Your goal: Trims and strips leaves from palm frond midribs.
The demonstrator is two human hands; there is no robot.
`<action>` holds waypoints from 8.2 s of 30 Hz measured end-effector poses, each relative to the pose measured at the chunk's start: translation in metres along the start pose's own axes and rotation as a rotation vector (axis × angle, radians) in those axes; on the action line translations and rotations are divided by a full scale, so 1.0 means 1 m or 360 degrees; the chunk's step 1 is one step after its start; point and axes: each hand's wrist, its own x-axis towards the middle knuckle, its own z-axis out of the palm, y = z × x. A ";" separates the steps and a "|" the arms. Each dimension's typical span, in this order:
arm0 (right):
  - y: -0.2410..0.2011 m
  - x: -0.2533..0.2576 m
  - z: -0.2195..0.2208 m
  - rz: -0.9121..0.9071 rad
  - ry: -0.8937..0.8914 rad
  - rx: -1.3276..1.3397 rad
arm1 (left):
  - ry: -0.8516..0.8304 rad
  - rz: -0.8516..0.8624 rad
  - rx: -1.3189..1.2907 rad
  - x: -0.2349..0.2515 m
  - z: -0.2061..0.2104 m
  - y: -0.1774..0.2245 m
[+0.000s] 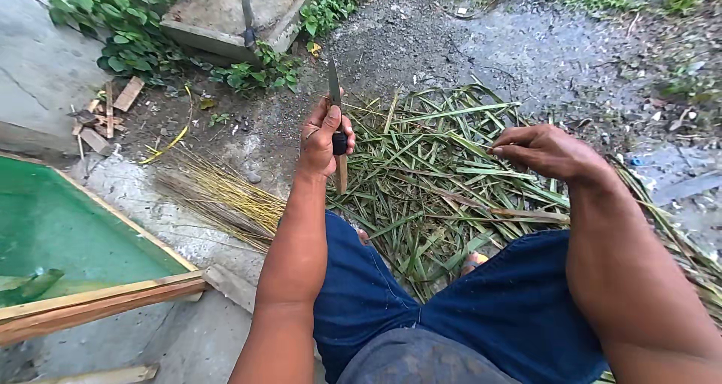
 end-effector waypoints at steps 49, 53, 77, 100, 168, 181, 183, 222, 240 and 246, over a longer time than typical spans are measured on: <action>-0.028 0.014 0.042 0.0061 0.0170 0.0006 | -0.0372 -0.0609 -0.0031 -0.016 0.081 -0.054; -0.030 0.008 0.030 0.0118 0.0235 -0.0031 | -0.0124 -0.0343 -0.0250 -0.001 0.059 -0.037; -0.029 0.013 0.023 0.0336 0.0460 -0.0217 | 0.0543 -0.0128 -0.0026 0.004 0.015 0.004; -0.050 0.041 0.068 -0.0014 0.0232 0.0015 | -0.0443 -0.0741 -0.0047 -0.023 0.086 -0.044; -0.047 0.028 0.053 -0.0065 0.0136 0.0110 | -0.0350 -0.0742 -0.0084 -0.024 0.084 -0.037; -0.052 0.029 0.059 -0.0052 0.0108 0.0202 | -0.0398 -0.0833 0.0079 -0.036 0.095 -0.036; -0.050 0.028 0.055 -0.0083 0.0078 0.0157 | -0.0406 -0.0727 -0.0066 -0.023 0.080 -0.036; -0.062 0.035 0.069 0.0109 0.0054 0.0392 | -0.0203 -0.0499 -0.0020 -0.018 0.070 -0.024; -0.096 0.009 0.072 -0.0122 0.0364 0.0134 | -0.0389 -0.0521 -0.0049 -0.040 0.080 0.007; -0.096 -0.001 0.070 -0.0059 0.0354 0.0117 | -0.0195 -0.0379 -0.0083 -0.036 0.076 0.011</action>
